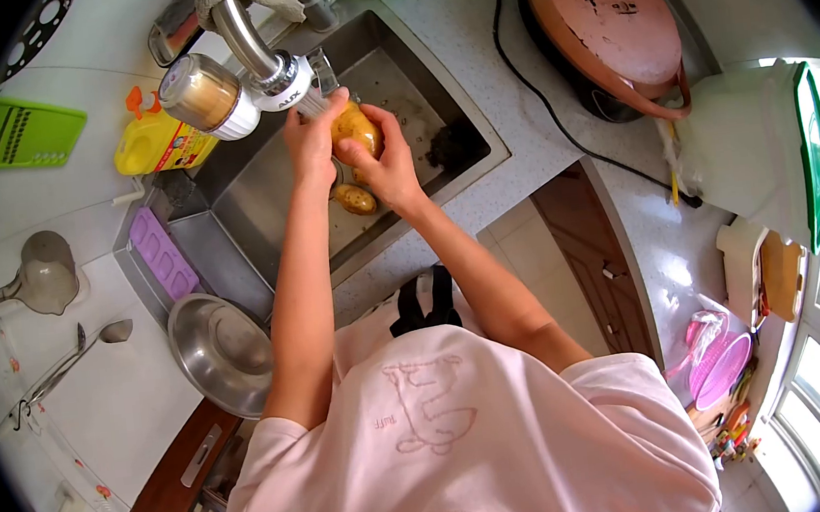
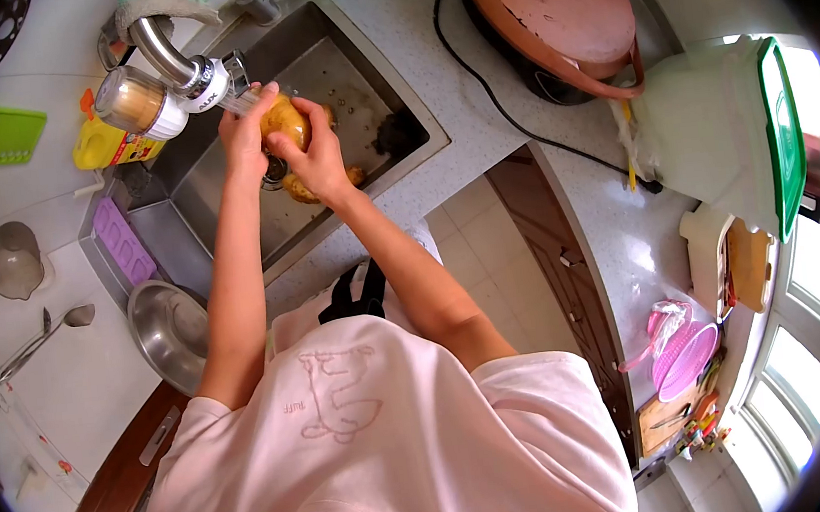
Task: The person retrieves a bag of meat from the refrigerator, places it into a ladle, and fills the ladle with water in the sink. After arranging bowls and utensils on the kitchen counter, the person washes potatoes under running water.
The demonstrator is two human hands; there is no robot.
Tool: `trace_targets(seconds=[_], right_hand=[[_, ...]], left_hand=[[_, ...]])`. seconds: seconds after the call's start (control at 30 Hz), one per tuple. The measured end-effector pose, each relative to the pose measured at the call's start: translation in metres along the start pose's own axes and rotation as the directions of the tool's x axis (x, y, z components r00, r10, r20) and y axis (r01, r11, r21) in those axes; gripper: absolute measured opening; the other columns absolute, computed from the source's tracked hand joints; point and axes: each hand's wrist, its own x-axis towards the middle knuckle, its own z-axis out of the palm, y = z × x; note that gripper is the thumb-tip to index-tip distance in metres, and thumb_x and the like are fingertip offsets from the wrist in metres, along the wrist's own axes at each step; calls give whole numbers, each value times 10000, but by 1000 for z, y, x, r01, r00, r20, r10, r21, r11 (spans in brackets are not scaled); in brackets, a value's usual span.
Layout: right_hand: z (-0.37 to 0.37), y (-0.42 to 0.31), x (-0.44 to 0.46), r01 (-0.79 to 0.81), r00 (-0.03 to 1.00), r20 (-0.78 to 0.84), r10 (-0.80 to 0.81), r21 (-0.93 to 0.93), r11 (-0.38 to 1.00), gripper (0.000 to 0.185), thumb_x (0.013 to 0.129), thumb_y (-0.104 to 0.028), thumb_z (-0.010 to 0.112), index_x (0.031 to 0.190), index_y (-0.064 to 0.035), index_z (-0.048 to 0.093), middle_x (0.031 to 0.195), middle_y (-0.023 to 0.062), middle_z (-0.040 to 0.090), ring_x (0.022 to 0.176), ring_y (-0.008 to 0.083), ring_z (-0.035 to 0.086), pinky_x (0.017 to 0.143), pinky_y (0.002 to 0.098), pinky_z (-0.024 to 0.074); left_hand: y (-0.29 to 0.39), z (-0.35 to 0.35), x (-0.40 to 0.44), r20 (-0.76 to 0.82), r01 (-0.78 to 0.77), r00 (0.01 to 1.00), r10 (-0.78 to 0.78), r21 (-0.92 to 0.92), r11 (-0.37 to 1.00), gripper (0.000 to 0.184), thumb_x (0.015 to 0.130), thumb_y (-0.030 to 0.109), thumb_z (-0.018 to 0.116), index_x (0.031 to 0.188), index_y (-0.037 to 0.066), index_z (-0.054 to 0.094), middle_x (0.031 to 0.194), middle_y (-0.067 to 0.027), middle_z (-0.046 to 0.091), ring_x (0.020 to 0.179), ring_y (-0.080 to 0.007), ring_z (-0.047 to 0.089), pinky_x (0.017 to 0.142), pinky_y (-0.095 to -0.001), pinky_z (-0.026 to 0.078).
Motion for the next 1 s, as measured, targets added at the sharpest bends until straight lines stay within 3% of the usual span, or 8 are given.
trace_targets(seconds=[0.17, 0.27, 0.37, 0.5, 0.57, 0.67, 0.77, 1.0], right_hand=[[1, -3, 5, 0, 1000, 16, 3, -202, 979, 689, 782, -354, 791, 1303, -1, 512, 1169, 208, 648, 1067, 305, 651, 905, 369, 509], [-8, -17, 20, -203, 968, 64, 244, -375, 904, 743, 735, -493, 794, 1219, 29, 581, 1064, 213, 691, 994, 317, 683, 864, 373, 526], [-12, -10, 20, -320, 930, 86, 359, -292, 901, 796, 704, -593, 779, 1147, 48, 621, 988, 215, 707, 928, 313, 700, 830, 379, 537], [-13, 7, 20, -293, 952, 51, 303, -150, 944, 746, 763, -572, 761, 1158, 44, 614, 976, 225, 703, 918, 302, 702, 809, 377, 538], [-18, 2, 18, -243, 962, 65, 265, -242, 940, 736, 771, -569, 761, 1163, 35, 609, 958, 227, 703, 906, 315, 705, 795, 381, 540], [-19, -10, 16, -146, 980, 77, 184, -357, 923, 740, 765, -571, 769, 1169, 25, 600, 937, 230, 701, 893, 335, 708, 778, 388, 542], [-18, -10, 14, -95, 990, 64, 129, -382, 919, 752, 754, -574, 777, 1169, 24, 588, 931, 230, 701, 884, 352, 706, 766, 397, 543], [-25, 0, 16, -157, 986, 18, 167, -242, 957, 672, 796, -534, 760, 1130, 32, 622, 914, 199, 698, 838, 265, 692, 756, 358, 530]], left_hand=[[1, 1, -3, -77, 60, 995, -68, -101, 993, 389, 837, 242, 791, 1087, 8, 606, 1012, -66, 639, 906, -165, 632, 801, -312, 529], [-8, -6, -5, 52, 164, 986, -156, -225, 960, 352, 934, 321, 666, 1069, 0, 613, 1026, -109, 660, 942, -199, 651, 836, -333, 541], [-20, -13, -4, 154, 108, 984, -89, -120, 987, 354, 985, 329, 572, 1081, -9, 616, 1053, -150, 672, 978, -226, 658, 870, -351, 544], [-9, -14, -10, 256, 115, 964, -74, -149, 982, 319, 989, 281, 565, 1087, -14, 636, 1034, -138, 686, 950, -201, 657, 850, -331, 538], [-1, -12, -17, 287, 90, 957, -39, -167, 982, 295, 991, 250, 559, 1053, -18, 664, 988, -112, 697, 888, -167, 658, 800, -298, 532], [-7, -13, -13, 287, -34, 958, -5, 130, 991, 265, 986, 226, 568, 1050, -10, 670, 980, -103, 690, 892, -149, 642, 804, -283, 518], [-6, -9, -14, 275, 23, 961, -35, 48, 999, 214, 971, 181, 574, 1029, 0, 672, 991, -105, 680, 907, -140, 629, 811, -271, 508], [-9, -16, -10, 488, -112, 869, 83, 30, 993, 333, 1023, 172, 368, 1125, -11, 627, 1080, -115, 663, 998, -179, 623, 917, -307, 488]])
